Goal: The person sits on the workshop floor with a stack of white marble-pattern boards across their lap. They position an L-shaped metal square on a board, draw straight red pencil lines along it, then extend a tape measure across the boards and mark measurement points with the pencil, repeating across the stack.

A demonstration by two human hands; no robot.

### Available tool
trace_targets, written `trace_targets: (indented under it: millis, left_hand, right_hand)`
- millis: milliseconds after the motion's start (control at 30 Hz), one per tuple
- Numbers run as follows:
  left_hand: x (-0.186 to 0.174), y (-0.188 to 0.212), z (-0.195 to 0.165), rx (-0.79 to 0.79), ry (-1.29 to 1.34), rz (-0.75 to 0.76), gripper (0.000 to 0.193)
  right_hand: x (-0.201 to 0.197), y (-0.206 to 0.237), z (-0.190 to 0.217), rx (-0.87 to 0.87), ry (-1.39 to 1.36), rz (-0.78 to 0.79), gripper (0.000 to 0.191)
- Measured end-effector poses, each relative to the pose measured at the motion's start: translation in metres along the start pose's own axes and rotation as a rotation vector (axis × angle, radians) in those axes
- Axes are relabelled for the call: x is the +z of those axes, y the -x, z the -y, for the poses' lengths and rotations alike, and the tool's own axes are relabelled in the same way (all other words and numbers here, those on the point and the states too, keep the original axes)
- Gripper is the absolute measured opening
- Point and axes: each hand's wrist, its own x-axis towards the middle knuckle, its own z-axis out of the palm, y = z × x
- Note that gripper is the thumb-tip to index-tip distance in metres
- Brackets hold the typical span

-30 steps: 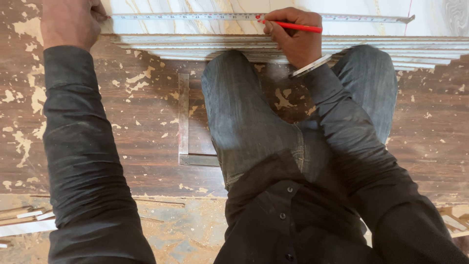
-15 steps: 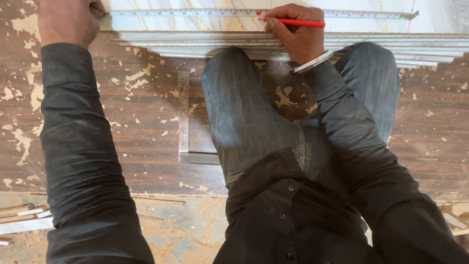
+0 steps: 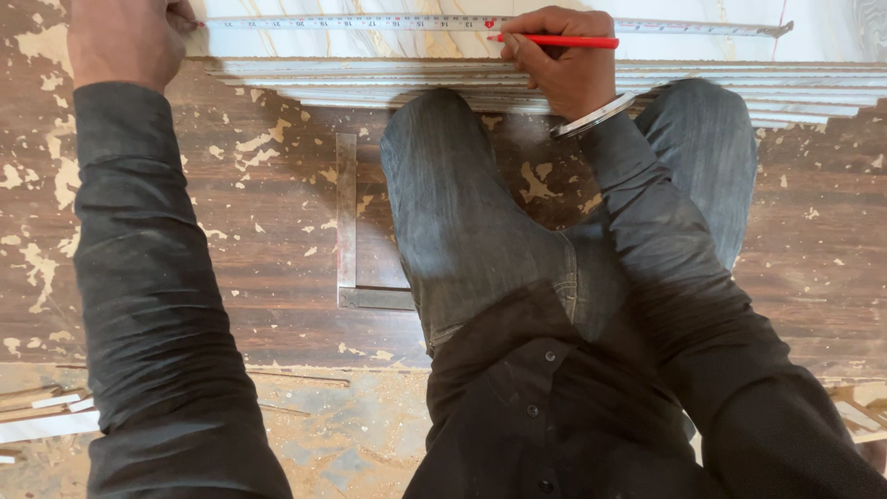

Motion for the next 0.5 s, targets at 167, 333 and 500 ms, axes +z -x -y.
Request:
trace_targets:
  millis: [167, 333, 500]
  left_hand:
    - [-0.0040, -0.0011, -0.0018, -0.021, 0.060, 0.004, 0.014]
    - [-0.0019, -0.0030, -0.0008, -0.046, 0.134, 0.045, 0.013]
    - [-0.0063, -0.0051, -0.0028, -0.083, 0.187, 0.084, 0.011]
  right_hand:
    - [0.0031, 0.0008, 0.0009, 0.009, 0.005, -0.025, 0.008]
    - [0.0018, -0.0004, 0.0029, 0.043, -0.014, -0.029, 0.009]
    - [-0.0030, -0.0031, 0.0037, 0.052, -0.051, 0.027, 0.010]
